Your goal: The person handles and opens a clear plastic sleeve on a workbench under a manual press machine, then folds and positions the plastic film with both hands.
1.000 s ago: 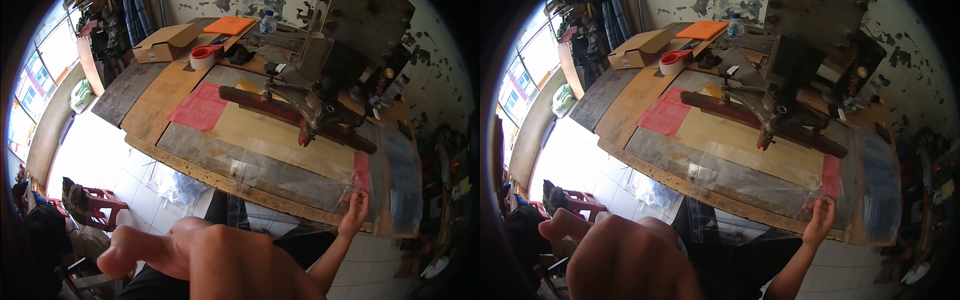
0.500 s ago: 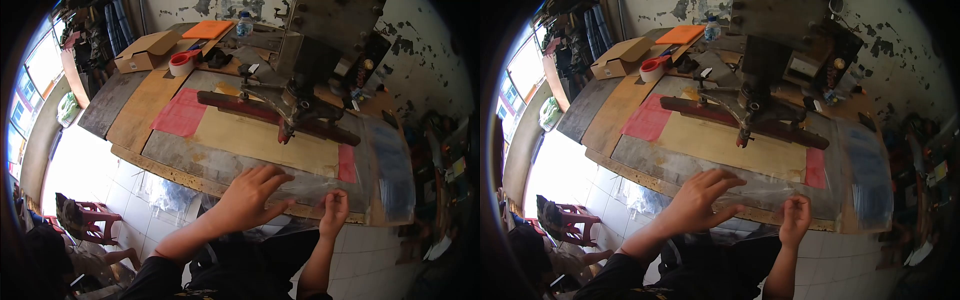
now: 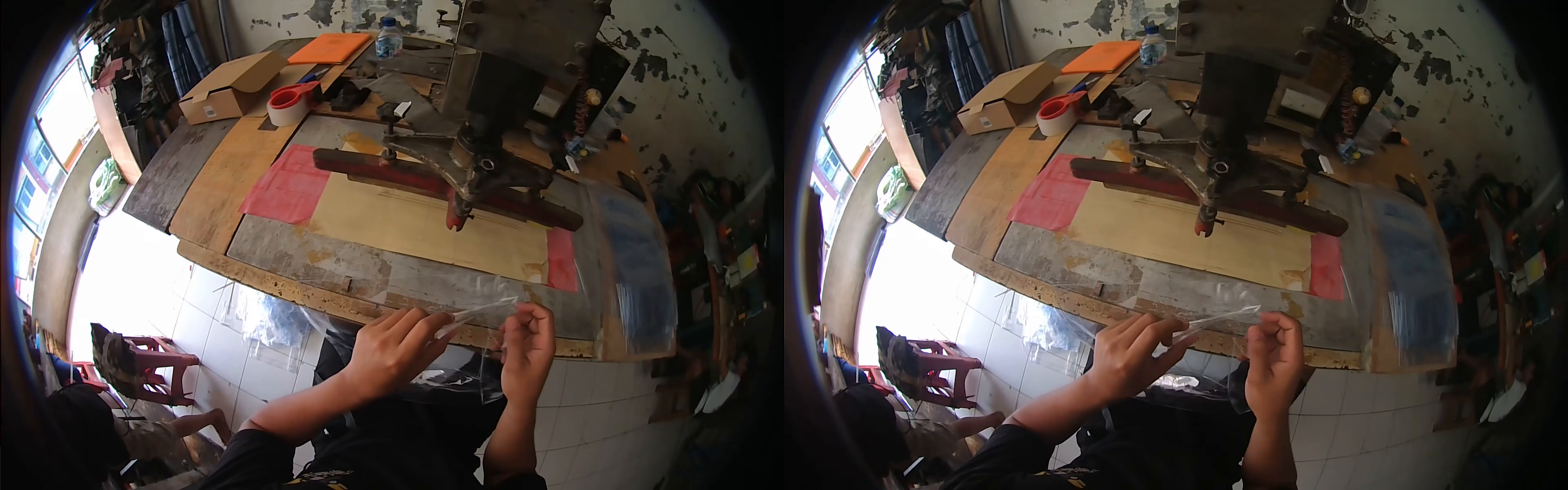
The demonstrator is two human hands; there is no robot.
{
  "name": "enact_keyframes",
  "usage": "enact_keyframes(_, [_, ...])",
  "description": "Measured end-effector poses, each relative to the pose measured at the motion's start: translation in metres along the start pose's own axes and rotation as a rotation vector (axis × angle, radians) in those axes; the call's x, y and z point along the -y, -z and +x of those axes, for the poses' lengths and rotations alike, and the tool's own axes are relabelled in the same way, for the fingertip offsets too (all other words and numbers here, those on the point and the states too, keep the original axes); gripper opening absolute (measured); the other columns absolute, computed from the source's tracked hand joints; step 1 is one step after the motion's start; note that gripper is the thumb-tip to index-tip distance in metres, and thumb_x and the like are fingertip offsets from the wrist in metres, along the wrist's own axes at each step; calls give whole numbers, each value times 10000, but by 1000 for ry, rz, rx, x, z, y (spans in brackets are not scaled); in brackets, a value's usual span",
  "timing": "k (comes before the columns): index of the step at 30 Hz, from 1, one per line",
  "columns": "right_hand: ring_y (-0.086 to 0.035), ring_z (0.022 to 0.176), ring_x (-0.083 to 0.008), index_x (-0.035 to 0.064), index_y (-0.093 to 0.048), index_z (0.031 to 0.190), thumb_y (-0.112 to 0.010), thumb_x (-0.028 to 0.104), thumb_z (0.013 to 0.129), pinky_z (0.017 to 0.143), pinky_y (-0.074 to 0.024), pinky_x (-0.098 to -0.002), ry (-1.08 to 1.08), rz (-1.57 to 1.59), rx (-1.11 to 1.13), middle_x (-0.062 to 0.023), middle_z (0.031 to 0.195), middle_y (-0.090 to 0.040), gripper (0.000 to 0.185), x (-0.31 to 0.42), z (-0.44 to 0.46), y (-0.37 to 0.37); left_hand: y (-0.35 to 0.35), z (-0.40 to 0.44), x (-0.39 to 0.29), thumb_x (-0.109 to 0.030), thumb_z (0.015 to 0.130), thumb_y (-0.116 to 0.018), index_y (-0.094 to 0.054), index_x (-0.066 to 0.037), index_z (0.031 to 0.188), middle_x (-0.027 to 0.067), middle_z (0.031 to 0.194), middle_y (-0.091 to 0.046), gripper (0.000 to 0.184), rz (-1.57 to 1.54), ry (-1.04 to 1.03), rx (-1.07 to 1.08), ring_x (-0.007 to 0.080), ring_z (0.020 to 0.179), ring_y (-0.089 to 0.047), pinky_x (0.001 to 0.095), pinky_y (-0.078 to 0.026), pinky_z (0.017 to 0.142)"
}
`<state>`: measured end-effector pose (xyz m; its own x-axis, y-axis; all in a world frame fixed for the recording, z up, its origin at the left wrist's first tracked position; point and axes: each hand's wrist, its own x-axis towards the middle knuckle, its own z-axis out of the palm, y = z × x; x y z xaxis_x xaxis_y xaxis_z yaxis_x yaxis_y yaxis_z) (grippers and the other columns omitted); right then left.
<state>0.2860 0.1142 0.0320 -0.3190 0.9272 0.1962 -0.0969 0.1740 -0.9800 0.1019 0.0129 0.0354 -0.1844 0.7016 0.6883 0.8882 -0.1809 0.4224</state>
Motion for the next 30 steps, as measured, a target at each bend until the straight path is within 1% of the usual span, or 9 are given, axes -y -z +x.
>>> enact_keyframes(8, [-567,757,-48,14,-562,1235,-632,95,1020,623,-525,-215,-4,-103,-2,-29,943,-609,240,7,-8,-7,11,-6,-16,-150,870,-795,-711,-81,1004,28,850,-663,173,-52,109,192,212,660,-676,340,-545,564])
enact_keyframes(11, [-572,759,-50,17,-565,1233,-632,98,1021,624,-527,-214,9,-127,-1,-29,946,-610,237,12,-10,-8,11,3,-25,-130,882,-774,-713,-75,1022,41,906,-669,162,-92,226,92,243,730,-686,367,-555,642])
enact_keyframes(17, [-572,775,-45,16,-561,1277,-641,86,1012,624,-526,-203,-40,-66,86,-33,958,-597,286,12,-12,-5,1,11,-4,-133,849,-792,-720,-80,978,33,952,-702,157,-174,84,21,249,808,-680,370,-530,722])
enact_keyframes(20, [-624,853,-133,22,-573,1307,-665,77,987,765,-558,-278,-48,-131,66,-65,1019,-632,338,16,-8,-5,-1,10,3,-150,827,-812,-711,-90,902,9,880,-705,139,-183,50,64,226,770,-671,355,-518,685])
enact_keyframes(22, [-658,1014,-262,38,-607,1301,-696,64,946,954,-519,-392,580,-778,3,-97,1128,-667,367,24,1,-6,1,12,6,-177,842,-798,-690,-104,903,1,842,-667,143,-164,16,68,215,755,-657,353,-500,663])
enact_keyframes(23, [-658,1014,-262,38,-607,1301,-696,64,946,954,-519,-392,581,-780,0,-97,1128,-667,367,30,2,-7,1,14,7,-204,857,-783,-670,-117,904,-6,803,-628,150,-144,-17,72,203,741,-643,350,-483,641])
enact_keyframes(25, [-621,1197,-341,49,-633,1280,-780,121,883,1066,-439,-468,727,-788,142,-106,1224,-678,430,43,1,-9,5,20,6,-210,855,-784,-650,-120,877,-2,795,-617,163,-121,-64,78,200,722,-638,346,-481,627])
enact_keyframes(28, [-628,1225,-318,48,-644,1257,-842,160,817,1027,-474,-463,736,-756,354,-101,1240,-681,495,46,7,-11,8,26,5,-229,853,-783,-616,-122,832,3,776,-593,200,-87,-132,90,196,695,-634,342,-478,604])
enact_keyframes(30, [-667,1170,-303,39,-666,1202,-864,160,771,979,-507,-441,775,-740,324,-92,1182,-712,490,40,13,-11,10,27,7,-242,853,-782,-600,-122,816,3,765,-582,221,-75,-156,93,194,687,-635,341,-478,595])
